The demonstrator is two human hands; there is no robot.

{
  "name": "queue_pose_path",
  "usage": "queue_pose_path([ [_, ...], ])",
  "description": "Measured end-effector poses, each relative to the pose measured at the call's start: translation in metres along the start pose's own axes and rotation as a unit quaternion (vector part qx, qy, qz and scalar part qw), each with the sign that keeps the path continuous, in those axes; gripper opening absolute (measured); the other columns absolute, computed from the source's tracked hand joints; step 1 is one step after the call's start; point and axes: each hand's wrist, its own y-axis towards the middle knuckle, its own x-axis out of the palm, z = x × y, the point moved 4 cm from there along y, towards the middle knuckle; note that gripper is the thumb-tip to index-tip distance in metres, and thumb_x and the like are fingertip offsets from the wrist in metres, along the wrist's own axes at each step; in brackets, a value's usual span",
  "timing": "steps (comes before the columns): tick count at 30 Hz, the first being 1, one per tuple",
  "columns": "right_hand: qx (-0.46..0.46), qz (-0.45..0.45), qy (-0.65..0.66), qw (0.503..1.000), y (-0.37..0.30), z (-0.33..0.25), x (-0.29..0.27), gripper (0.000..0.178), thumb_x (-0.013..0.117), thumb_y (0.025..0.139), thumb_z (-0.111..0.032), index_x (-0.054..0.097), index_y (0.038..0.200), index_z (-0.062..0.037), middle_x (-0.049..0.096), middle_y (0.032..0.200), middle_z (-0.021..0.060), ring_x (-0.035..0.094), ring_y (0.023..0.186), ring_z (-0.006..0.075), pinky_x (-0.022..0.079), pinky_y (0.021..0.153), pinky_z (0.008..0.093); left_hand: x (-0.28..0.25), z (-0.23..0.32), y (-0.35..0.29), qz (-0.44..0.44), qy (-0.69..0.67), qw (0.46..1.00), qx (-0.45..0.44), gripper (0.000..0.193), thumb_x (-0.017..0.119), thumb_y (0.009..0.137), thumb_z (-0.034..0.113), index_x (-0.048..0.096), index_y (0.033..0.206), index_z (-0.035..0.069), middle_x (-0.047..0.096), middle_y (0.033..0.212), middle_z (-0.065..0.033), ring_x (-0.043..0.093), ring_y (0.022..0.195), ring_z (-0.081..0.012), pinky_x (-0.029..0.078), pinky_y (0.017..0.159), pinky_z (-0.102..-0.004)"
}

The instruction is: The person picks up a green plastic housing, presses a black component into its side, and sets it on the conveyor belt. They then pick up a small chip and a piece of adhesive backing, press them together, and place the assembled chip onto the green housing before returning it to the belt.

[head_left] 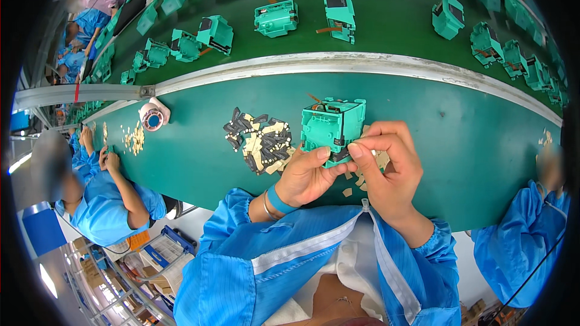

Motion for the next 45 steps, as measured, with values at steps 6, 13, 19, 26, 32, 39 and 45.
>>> queue_pose_path([
  [6, -0.010, 0.004, -0.009, 1.000, 0.000, -0.003, 0.000, 0.010, 0.070, 0.076, 0.000, 0.064, 0.085, 0.0001, 0.058, 0.086, 0.0097, 0.056, 0.074, 0.0160, 0.046, 0.061, 0.0257, 0.000, 0.000, -0.002, 0.025, 0.054, 0.998, -0.012, 0.045, 0.060, 0.089, 0.023, 0.046, 0.125, 0.000, 0.057, 0.116, -0.0126, 0.059, 0.102, -0.0234, 0.051, 0.087, -0.0362],
  [13, -0.019, 0.009, -0.016, 1.000, 0.000, -0.004, 0.000, 0.011, 0.071, 0.075, 0.000, 0.064, 0.084, 0.0002, 0.058, 0.085, 0.0097, 0.056, 0.073, 0.0165, 0.046, 0.061, 0.0257, -0.001, -0.001, -0.002, 0.009, 0.026, 0.999, -0.023, 0.044, 0.060, 0.088, 0.021, 0.046, 0.124, -0.001, 0.058, 0.115, -0.0133, 0.059, 0.102, -0.0236, 0.052, 0.087, -0.0346],
  [19, -0.024, 0.011, -0.018, 0.999, 0.000, -0.004, -0.002, 0.011, 0.071, 0.075, 0.001, 0.064, 0.084, 0.0005, 0.058, 0.085, 0.0099, 0.056, 0.073, 0.0167, 0.046, 0.061, 0.0258, 0.003, -0.004, 0.001, 0.010, -0.010, 1.000, -0.007, 0.042, 0.061, 0.088, 0.016, 0.046, 0.123, -0.002, 0.059, 0.113, -0.0165, 0.063, 0.095, -0.0259, 0.055, 0.084, -0.0361],
  [26, -0.029, 0.014, -0.027, 0.999, -0.001, -0.007, -0.003, 0.012, 0.071, 0.074, 0.001, 0.064, 0.084, 0.0009, 0.058, 0.085, 0.0101, 0.056, 0.072, 0.0170, 0.046, 0.060, 0.0260, 0.006, -0.005, 0.000, 0.018, -0.006, 1.000, -0.005, 0.043, 0.061, 0.088, 0.016, 0.046, 0.124, -0.002, 0.059, 0.113, -0.0161, 0.062, 0.094, -0.0251, 0.055, 0.082, -0.0357],
  [32, -0.010, 0.019, -0.016, 1.000, -0.001, -0.006, -0.005, 0.012, 0.072, 0.073, 0.002, 0.065, 0.083, 0.0013, 0.058, 0.083, 0.0102, 0.057, 0.071, 0.0168, 0.046, 0.059, 0.0258, 0.003, -0.007, -0.001, 0.024, 0.006, 1.000, -0.018, 0.043, 0.062, 0.088, 0.017, 0.047, 0.124, 0.001, 0.058, 0.115, -0.0131, 0.061, 0.098, -0.0227, 0.055, 0.082, -0.0337],
  [39, -0.044, 0.022, -0.028, 0.998, -0.003, -0.003, -0.009, 0.021, 0.073, 0.070, 0.003, 0.065, 0.089, 0.0012, 0.056, 0.087, 0.0100, 0.056, 0.073, 0.0160, 0.045, 0.061, 0.0253, 0.003, -0.009, 0.001, 0.021, -0.011, 1.000, -0.015, 0.044, 0.065, 0.086, 0.014, 0.047, 0.125, 0.004, 0.058, 0.114, -0.0106, 0.060, 0.100, -0.0208, 0.055, 0.078, -0.0312],
  [45, 0.138, 0.155, 0.136, 0.969, 0.012, -0.001, -0.020, 0.037, 0.072, 0.075, 0.001, 0.060, 0.110, 0.0021, 0.055, 0.096, 0.0075, 0.055, 0.076, 0.0116, 0.045, 0.069, 0.0229, -0.002, -0.009, -0.003, -0.027, -0.029, 0.999, 0.000, 0.053, 0.068, 0.084, 0.019, 0.043, 0.128, 0.004, 0.056, 0.116, -0.0103, 0.059, 0.100, -0.0212, 0.054, 0.079, -0.0319],
])
